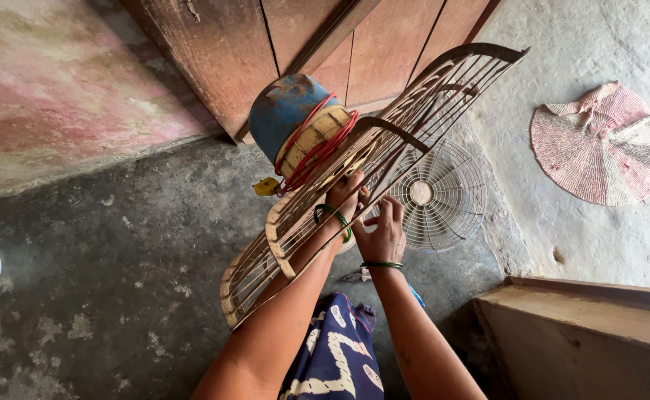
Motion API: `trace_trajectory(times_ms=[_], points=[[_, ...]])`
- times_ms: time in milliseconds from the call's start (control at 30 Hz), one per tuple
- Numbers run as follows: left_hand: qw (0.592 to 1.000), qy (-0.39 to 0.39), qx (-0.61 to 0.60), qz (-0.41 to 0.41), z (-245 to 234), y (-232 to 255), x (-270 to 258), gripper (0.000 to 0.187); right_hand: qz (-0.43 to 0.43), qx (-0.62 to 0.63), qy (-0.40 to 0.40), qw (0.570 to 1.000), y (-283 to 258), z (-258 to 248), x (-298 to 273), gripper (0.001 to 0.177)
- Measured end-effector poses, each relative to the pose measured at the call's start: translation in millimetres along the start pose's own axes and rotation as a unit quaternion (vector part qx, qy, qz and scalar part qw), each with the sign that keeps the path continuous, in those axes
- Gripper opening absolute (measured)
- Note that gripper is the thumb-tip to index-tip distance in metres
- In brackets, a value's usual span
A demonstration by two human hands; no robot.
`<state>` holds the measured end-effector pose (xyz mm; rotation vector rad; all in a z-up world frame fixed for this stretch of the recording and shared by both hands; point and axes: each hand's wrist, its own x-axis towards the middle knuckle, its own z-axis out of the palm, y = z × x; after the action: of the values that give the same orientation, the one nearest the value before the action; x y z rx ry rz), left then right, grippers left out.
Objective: The person uses a screwdriver to loosen and remove screws from the front grille of a standing fan. They detach the grille, set it aside, and then continue to manipulate the fan's internal components with their hands.
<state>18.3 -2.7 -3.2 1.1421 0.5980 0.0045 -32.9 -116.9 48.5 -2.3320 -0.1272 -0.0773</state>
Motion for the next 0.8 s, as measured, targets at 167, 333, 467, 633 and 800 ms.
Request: trace_trajectory(times_ms=[167,333,467,633,800], points=[[0.999,0.001,0.005,-0.037,-1.1,26.8,-26.4,0.036,-0.015,0.052,-0.009,0.998,-4.8,1.8,-9.6,0.05],[0.997,-0.062,0.029,0.026,-9.7,32.4,-33.1,0.049,0.011,0.054,-0.042,0.998,-10.4,0.5,-14.8,0.049],[0.99,-0.042,0.134,-0.002,-11.5,26.5,-25.1,0.056,-0.022,0.141,-0.044,0.989,-12.8,-15.1,-12.2,0.055],[0.963,0.007,0.261,-0.068,-6.7,28.4,-19.0,0.068,0.078,0.279,0.012,0.957,-24.9,-44.7,-11.3,0.06],[0.949,0.052,0.312,-0.018,-1.5,32.3,-17.4,0.068,0.056,0.217,0.066,0.972,-43.6,-47.0,0.1,0.059]])
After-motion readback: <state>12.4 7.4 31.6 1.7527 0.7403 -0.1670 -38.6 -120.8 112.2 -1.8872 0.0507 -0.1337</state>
